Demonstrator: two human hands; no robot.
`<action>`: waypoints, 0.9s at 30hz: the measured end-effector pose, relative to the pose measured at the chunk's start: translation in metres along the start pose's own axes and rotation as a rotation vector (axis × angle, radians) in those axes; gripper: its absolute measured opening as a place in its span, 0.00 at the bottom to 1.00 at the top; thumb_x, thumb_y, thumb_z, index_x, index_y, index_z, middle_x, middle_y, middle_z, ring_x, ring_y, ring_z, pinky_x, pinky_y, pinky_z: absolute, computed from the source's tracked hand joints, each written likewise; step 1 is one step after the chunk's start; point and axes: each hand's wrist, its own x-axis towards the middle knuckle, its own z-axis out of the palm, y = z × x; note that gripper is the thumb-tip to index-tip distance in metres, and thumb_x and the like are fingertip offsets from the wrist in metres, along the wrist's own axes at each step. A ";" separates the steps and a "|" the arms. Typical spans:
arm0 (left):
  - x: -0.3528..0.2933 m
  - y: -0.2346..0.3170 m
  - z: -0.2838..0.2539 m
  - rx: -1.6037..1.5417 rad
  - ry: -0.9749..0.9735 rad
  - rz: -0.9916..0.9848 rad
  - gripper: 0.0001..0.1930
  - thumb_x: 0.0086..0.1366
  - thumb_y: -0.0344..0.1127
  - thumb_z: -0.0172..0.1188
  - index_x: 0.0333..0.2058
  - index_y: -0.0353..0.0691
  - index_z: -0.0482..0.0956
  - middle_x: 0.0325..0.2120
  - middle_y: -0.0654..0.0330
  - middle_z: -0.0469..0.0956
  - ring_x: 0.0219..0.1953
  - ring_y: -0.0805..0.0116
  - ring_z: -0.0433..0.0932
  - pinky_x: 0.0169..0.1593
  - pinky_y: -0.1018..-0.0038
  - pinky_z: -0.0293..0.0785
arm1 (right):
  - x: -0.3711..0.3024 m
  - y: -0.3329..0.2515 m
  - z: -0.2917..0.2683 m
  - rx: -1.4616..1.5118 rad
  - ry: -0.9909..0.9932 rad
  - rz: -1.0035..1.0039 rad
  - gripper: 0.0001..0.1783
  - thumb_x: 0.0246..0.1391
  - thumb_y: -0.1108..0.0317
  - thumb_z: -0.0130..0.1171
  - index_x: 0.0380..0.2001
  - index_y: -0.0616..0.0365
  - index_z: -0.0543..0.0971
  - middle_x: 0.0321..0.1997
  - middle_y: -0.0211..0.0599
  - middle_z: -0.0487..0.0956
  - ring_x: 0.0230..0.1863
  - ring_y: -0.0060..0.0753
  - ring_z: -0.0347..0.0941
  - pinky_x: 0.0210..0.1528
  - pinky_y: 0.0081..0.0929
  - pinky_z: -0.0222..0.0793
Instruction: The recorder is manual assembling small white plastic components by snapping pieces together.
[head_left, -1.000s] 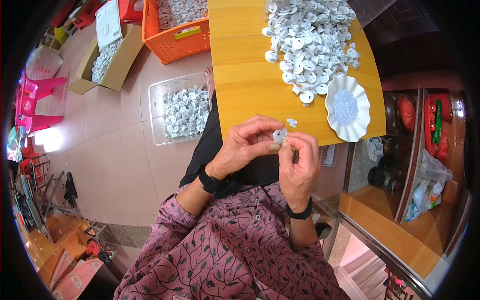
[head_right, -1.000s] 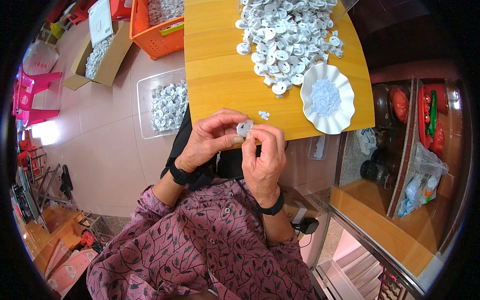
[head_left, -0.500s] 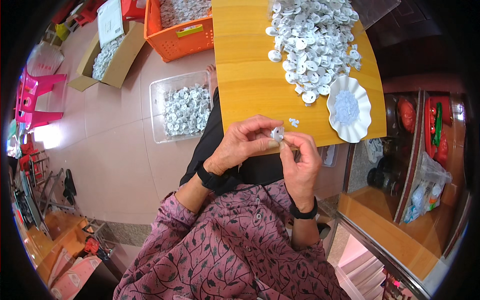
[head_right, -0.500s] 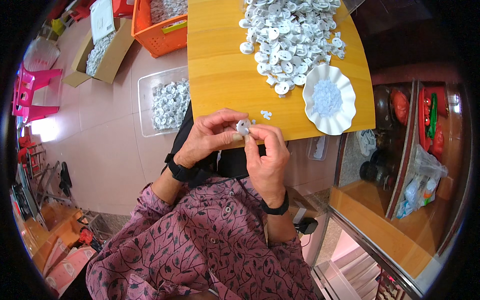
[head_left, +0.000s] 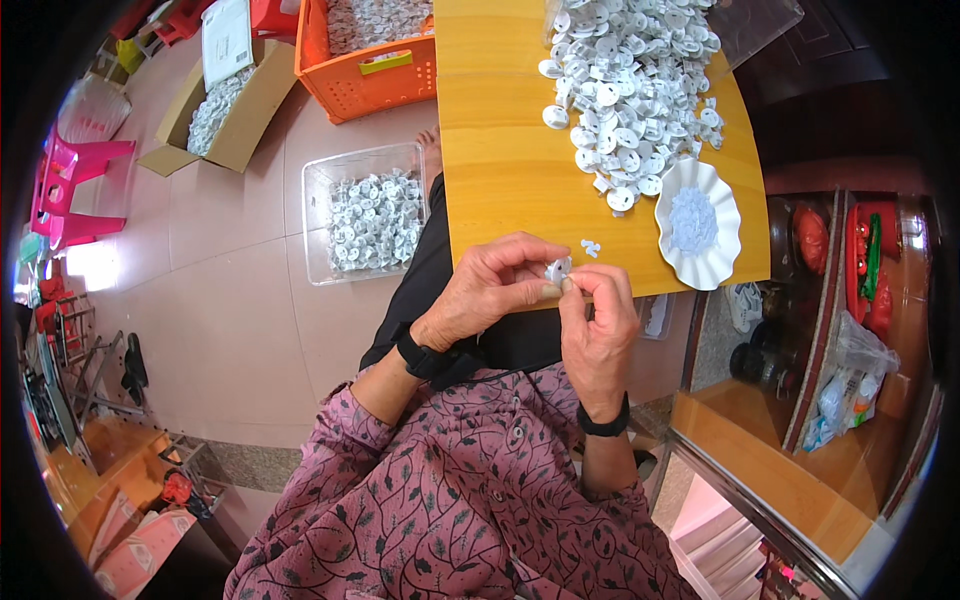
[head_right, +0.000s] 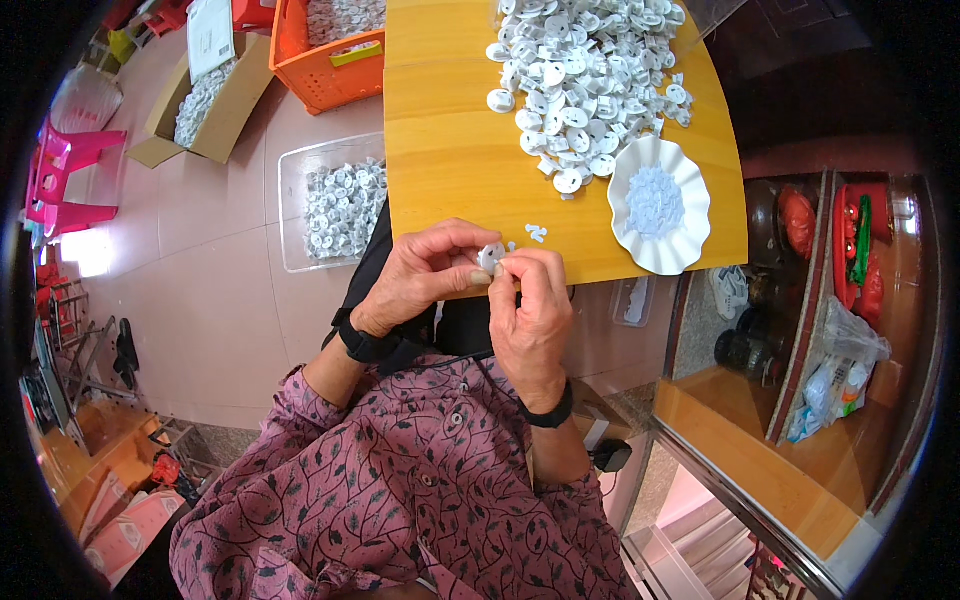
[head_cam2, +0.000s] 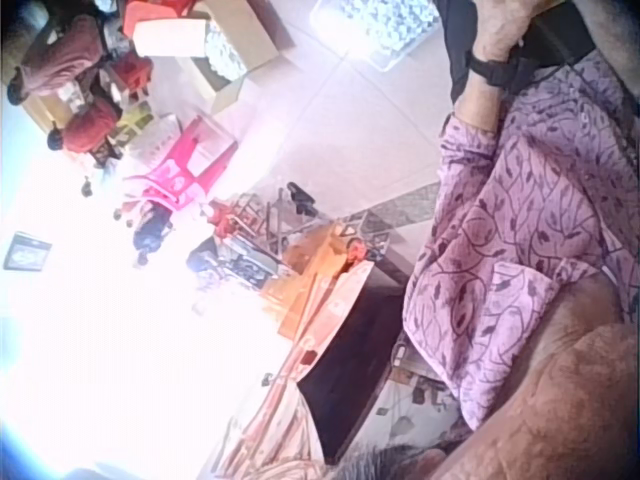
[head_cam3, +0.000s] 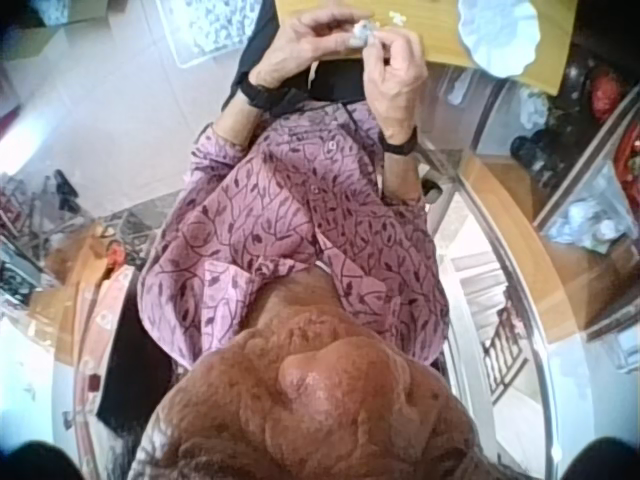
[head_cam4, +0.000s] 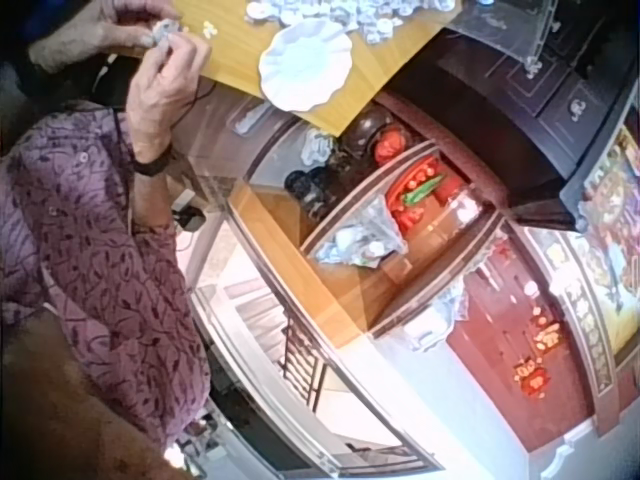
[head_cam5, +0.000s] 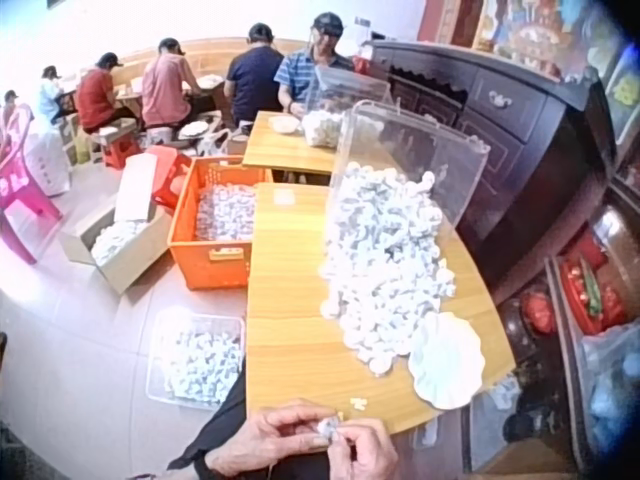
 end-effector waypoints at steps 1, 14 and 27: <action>0.000 0.000 0.000 0.045 -0.006 0.031 0.19 0.64 0.24 0.63 0.54 0.35 0.76 0.39 0.64 0.79 0.41 0.78 0.78 0.48 0.80 0.79 | -0.001 0.000 0.001 -0.022 0.011 -0.009 0.07 0.54 0.81 0.60 0.36 0.63 0.75 0.37 0.44 0.76 0.37 0.45 0.76 0.40 0.34 0.74; -0.009 0.010 -0.006 0.096 0.171 0.112 0.19 0.65 0.26 0.63 0.54 0.34 0.77 0.44 0.60 0.81 0.43 0.75 0.80 0.46 0.77 0.79 | -0.011 0.004 0.001 0.216 0.062 0.191 0.04 0.57 0.79 0.60 0.37 0.65 0.78 0.39 0.43 0.79 0.38 0.38 0.78 0.42 0.30 0.75; -0.021 0.021 -0.133 0.069 1.148 0.347 0.34 0.62 0.31 0.67 0.62 0.25 0.62 0.49 0.48 0.73 0.36 0.67 0.80 0.37 0.74 0.80 | -0.014 0.030 0.002 -0.158 0.062 0.042 0.08 0.57 0.78 0.59 0.40 0.62 0.80 0.38 0.44 0.76 0.39 0.48 0.76 0.40 0.36 0.74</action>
